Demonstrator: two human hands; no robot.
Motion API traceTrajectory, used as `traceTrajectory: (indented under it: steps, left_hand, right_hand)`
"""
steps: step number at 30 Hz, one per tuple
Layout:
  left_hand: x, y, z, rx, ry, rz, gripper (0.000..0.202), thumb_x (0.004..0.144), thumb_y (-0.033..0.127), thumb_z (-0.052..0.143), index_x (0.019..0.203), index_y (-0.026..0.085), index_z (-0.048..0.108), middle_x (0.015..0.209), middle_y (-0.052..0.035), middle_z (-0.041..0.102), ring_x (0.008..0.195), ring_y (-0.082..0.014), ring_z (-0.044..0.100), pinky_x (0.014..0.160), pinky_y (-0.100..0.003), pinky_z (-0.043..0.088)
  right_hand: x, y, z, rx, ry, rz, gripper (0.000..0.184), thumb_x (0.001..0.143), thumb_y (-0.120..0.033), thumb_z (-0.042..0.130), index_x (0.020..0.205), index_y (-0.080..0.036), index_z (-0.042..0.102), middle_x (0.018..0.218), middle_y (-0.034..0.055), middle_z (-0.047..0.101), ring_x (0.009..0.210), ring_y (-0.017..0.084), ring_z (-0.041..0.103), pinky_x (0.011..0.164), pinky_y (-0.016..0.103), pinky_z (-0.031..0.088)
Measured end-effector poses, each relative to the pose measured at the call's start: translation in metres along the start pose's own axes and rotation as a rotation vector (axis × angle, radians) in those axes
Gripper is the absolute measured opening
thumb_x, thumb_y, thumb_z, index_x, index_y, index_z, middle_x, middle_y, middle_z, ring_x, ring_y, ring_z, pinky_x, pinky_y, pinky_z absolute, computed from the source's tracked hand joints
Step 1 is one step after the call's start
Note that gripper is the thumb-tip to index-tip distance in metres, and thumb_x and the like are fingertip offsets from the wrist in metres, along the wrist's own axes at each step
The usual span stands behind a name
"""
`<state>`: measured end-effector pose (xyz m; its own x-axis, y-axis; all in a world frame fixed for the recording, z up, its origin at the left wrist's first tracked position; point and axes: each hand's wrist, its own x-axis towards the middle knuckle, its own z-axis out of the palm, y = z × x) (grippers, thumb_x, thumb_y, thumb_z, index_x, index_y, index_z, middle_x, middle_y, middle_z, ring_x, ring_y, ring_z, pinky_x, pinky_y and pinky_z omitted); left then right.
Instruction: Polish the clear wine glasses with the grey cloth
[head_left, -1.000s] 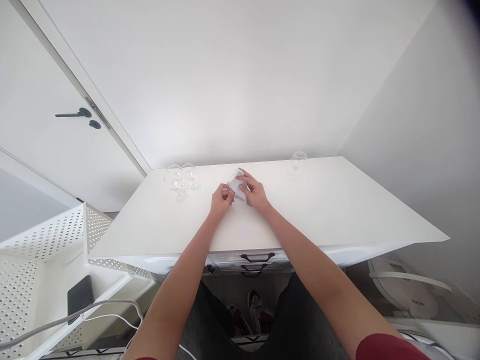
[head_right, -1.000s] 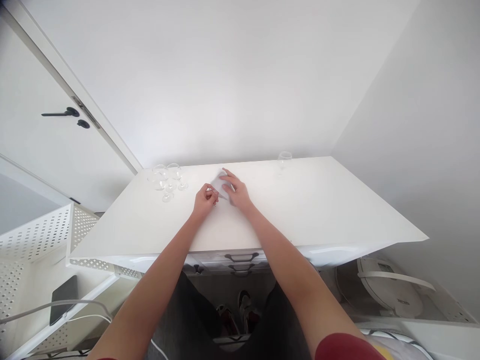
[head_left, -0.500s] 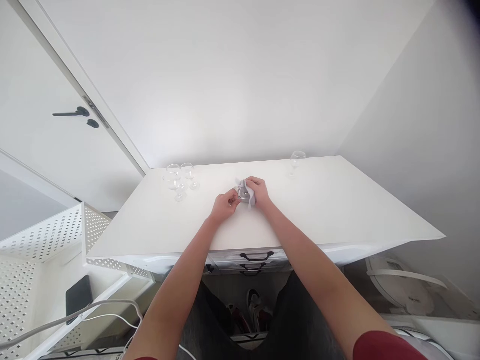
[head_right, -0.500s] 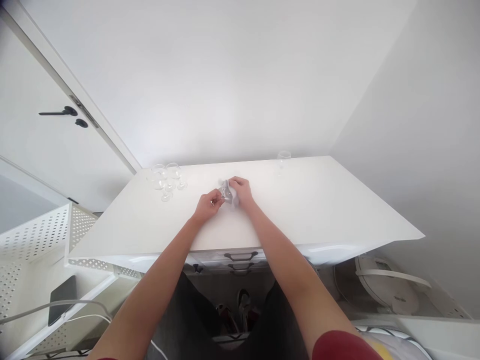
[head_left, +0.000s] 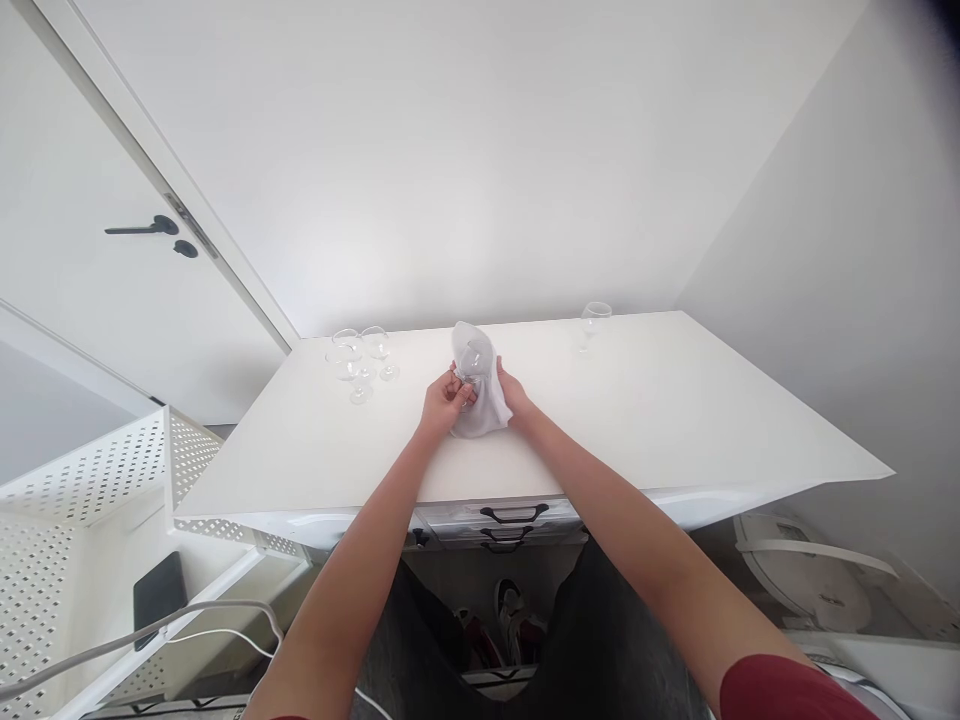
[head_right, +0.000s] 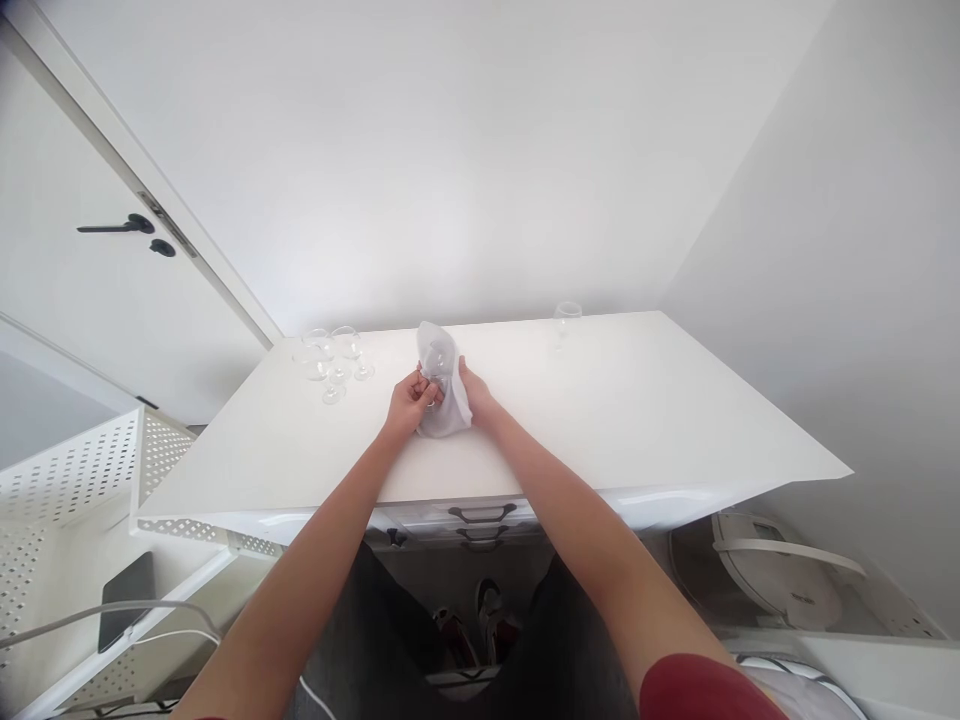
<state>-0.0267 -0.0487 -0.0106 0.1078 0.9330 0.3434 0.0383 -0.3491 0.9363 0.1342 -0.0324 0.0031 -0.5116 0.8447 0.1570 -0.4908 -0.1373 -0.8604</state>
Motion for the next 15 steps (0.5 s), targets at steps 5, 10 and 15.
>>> traceTrajectory:
  steps: [5, 10, 15]
  left_hand:
    - [0.001, 0.000, -0.003, 0.051, 0.135, 0.005, 0.045, 0.084, 0.041, 0.075, 0.065, 0.021, 0.040, 0.065, 0.0021, 0.054, 0.064, -0.0135, 0.052, 0.067, -0.030, 0.042]
    - [0.000, 0.002, -0.004, 0.165, 0.162, 0.004, 0.040, 0.082, 0.031, 0.071, 0.062, 0.020, 0.039, 0.064, 0.0037, 0.044, 0.066, -0.0128, 0.043, 0.064, -0.027, 0.036]
    - [0.003, 0.001, -0.003, 0.257, 0.218, 0.032, 0.021, 0.077, 0.029, 0.074, 0.071, 0.020, 0.055, 0.093, -0.0018, 0.056, 0.088, -0.0171, 0.055, 0.081, -0.032, 0.046]
  right_hand:
    - [0.004, 0.014, 0.000, -0.227, 0.057, -0.192, 0.054, 0.089, -0.065, 0.068, 0.124, -0.024, 0.063, 0.111, 0.0081, 0.072, 0.100, 0.023, 0.065, 0.089, 0.036, 0.053]
    - [0.009, 0.016, -0.004, -0.370, 0.086, -0.252, 0.052, 0.085, -0.056, 0.077, 0.121, -0.022, 0.062, 0.116, 0.0085, 0.071, 0.103, 0.024, 0.064, 0.091, 0.036, 0.051]
    - [0.007, 0.013, -0.003, -0.414, 0.129, -0.209, 0.050, 0.085, -0.061, 0.074, 0.111, -0.020, 0.066, 0.104, 0.0071, 0.071, 0.094, 0.023, 0.063, 0.084, 0.035, 0.051]
